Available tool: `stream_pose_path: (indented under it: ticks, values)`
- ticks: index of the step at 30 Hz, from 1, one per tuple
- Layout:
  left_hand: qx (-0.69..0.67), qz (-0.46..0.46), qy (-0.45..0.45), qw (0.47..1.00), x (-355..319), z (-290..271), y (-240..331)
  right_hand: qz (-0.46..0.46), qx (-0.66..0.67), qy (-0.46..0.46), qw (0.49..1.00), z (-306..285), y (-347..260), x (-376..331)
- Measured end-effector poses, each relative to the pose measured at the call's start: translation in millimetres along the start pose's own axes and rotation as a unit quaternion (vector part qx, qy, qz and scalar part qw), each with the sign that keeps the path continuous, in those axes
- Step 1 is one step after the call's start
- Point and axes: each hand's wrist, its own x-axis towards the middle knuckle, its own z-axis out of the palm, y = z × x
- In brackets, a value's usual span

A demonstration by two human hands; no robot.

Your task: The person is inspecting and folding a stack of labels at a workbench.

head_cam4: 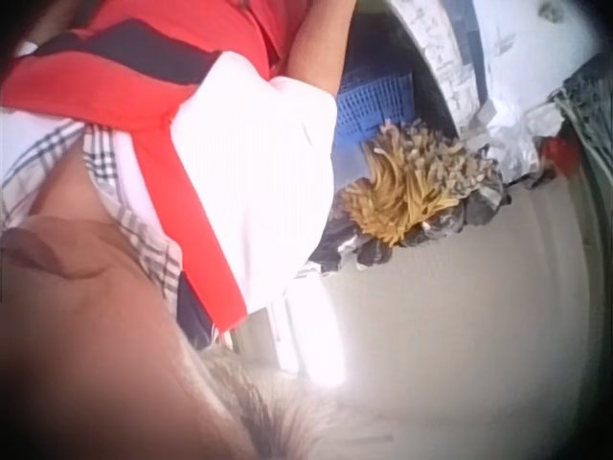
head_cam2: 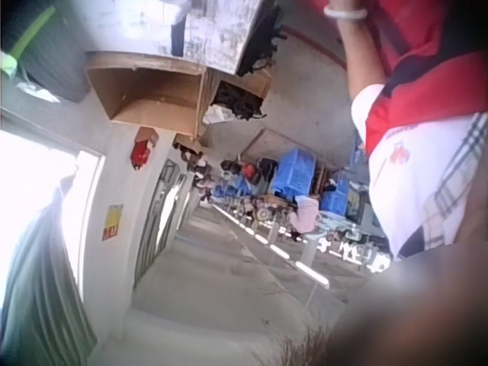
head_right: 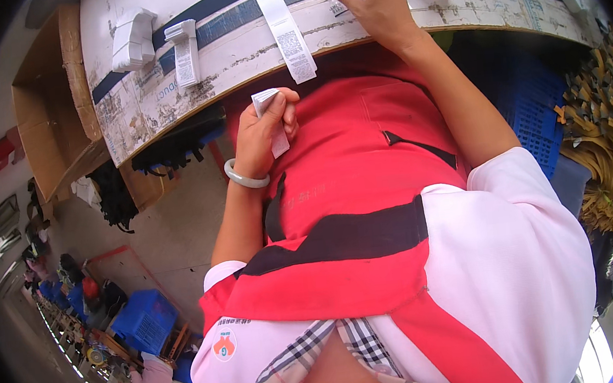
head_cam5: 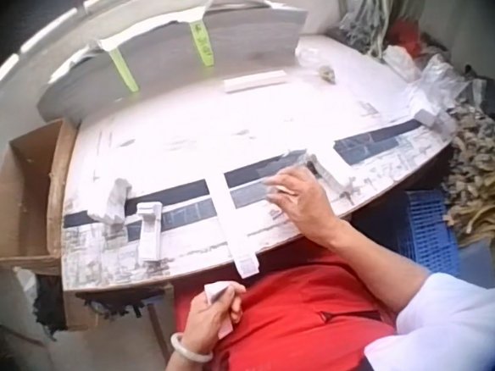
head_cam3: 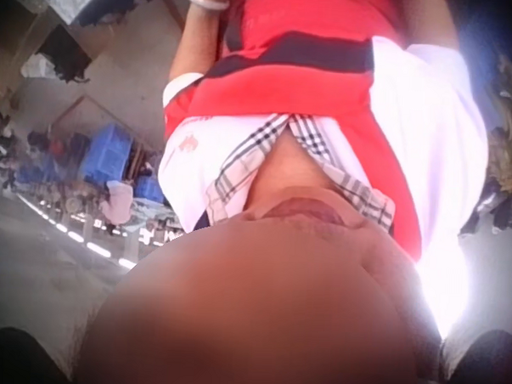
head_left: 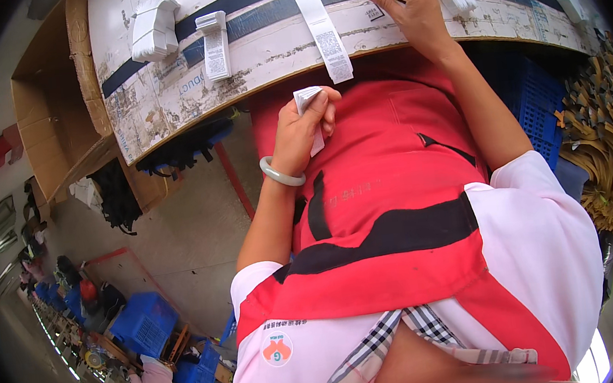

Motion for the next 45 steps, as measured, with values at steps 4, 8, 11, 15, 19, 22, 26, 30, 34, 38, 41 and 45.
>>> stream_pose_path:
  ticks: [4,8,11,15,19,22,26,30,34,38,41,45]
  values:
    - [-0.023,0.010,-0.016,1.000,8.5,-2.6,5.9,-0.092,0.105,-0.089,0.986,25.4,-40.5,3.5]
    - [-0.012,0.015,-0.007,1.000,14.7,-3.4,9.4,-0.070,0.106,-0.068,0.990,51.3,-33.0,-7.8]
    - [0.141,0.071,0.093,0.983,15.1,-8.1,13.7,-0.052,0.153,-0.077,0.984,43.3,-40.3,-9.3]
    - [0.415,0.439,0.138,0.785,28.6,-3.0,36.6,0.003,0.310,-0.188,0.932,12.8,-61.8,-6.2]
    - [0.333,0.382,0.068,0.860,30.2,-10.6,38.9,0.031,0.377,-0.242,0.893,-3.3,-76.9,-2.8]
    - [0.313,0.336,0.092,0.884,25.4,-10.0,37.1,0.043,0.374,-0.241,0.894,-3.5,-75.6,-5.1]
    - [0.281,0.346,0.097,0.890,23.4,-7.5,30.7,0.035,0.338,-0.257,0.905,-0.1,-70.1,-10.8]
    - [0.222,0.280,0.099,0.929,18.2,-4.0,31.6,0.053,0.358,-0.278,0.890,-4.7,-72.6,-9.2]
    - [0.192,0.289,0.079,0.935,20.5,-7.4,28.5,0.080,0.389,-0.292,0.870,-5.0,-72.3,-10.9]
    - [0.229,0.333,0.091,0.910,21.2,-6.9,23.0,0.141,0.451,-0.332,0.817,-4.8,-73.6,-11.3]
    - [0.171,0.200,0.100,0.960,17.9,-7.8,24.9,0.195,0.480,-0.371,0.770,-3.9,-69.2,-10.0]
    - [0.047,0.031,0.010,0.998,23.8,-16.6,32.9,0.224,0.532,-0.421,0.700,-16.1,-83.2,-4.6]
